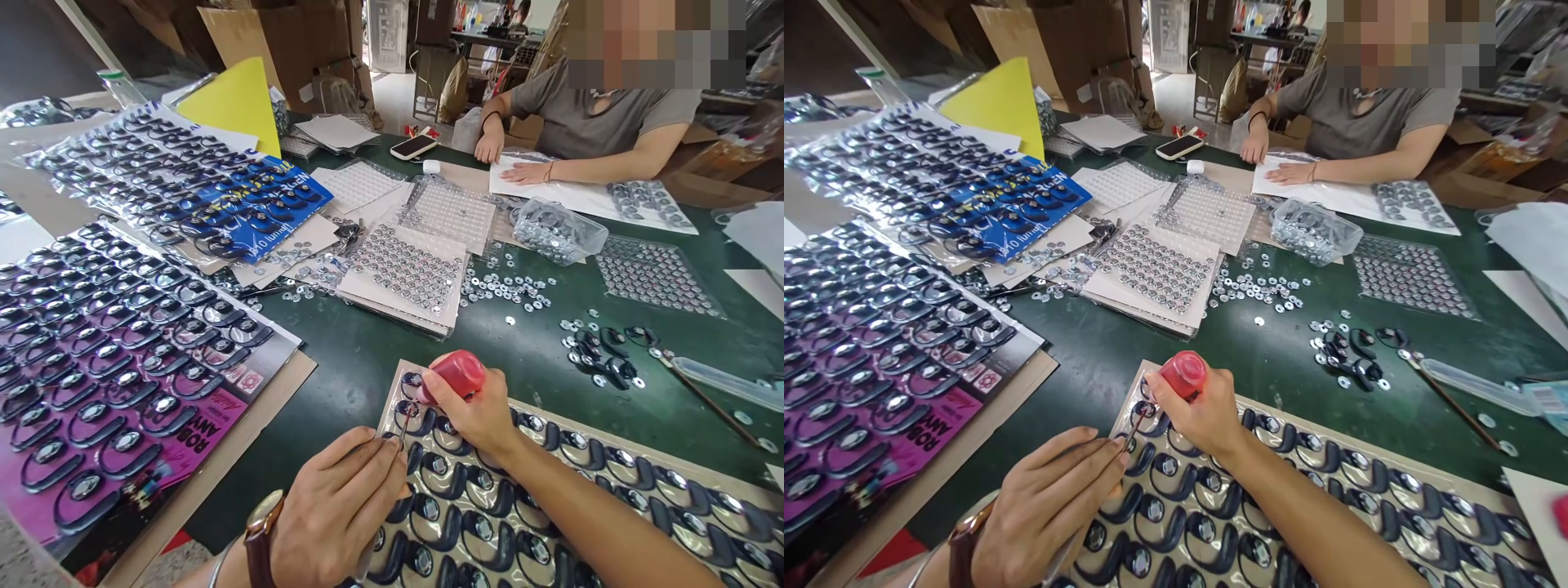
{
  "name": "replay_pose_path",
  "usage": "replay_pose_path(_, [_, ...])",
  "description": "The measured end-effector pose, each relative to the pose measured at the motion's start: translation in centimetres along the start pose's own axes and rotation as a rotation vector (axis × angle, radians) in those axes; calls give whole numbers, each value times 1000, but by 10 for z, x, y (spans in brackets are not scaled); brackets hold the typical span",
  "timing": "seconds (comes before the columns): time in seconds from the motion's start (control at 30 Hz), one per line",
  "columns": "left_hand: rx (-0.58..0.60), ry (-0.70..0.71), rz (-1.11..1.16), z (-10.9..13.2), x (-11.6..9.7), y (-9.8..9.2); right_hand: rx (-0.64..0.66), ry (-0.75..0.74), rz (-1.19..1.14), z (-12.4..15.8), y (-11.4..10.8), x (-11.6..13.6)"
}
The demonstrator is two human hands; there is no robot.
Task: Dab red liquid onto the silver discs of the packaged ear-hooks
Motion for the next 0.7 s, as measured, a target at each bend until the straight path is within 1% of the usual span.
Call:
replay_pose_path(0.2, [-22,-13,18,-4,1,-2,2,14,-13,2,0,-1])
replay_pose_path(0.3, [-40,-31,18,-4,1,-2,-37,18,-36,3,-2,-2])
replay_pose_path(0.43, [-63,-35,26,-5,1,-3,-81,2,-5,1,-5,-2])
replay_pose_path(0.7, [-48,-38,60,-4,3,-2,-61,6,20,-2,-3,-1])
Point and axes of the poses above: each hand's wrist, its own z-axis away from the middle knuckle, its own y-axis out of the palm, x = y × z, the point moved 2 cm from there along -z, towards the middle knuckle
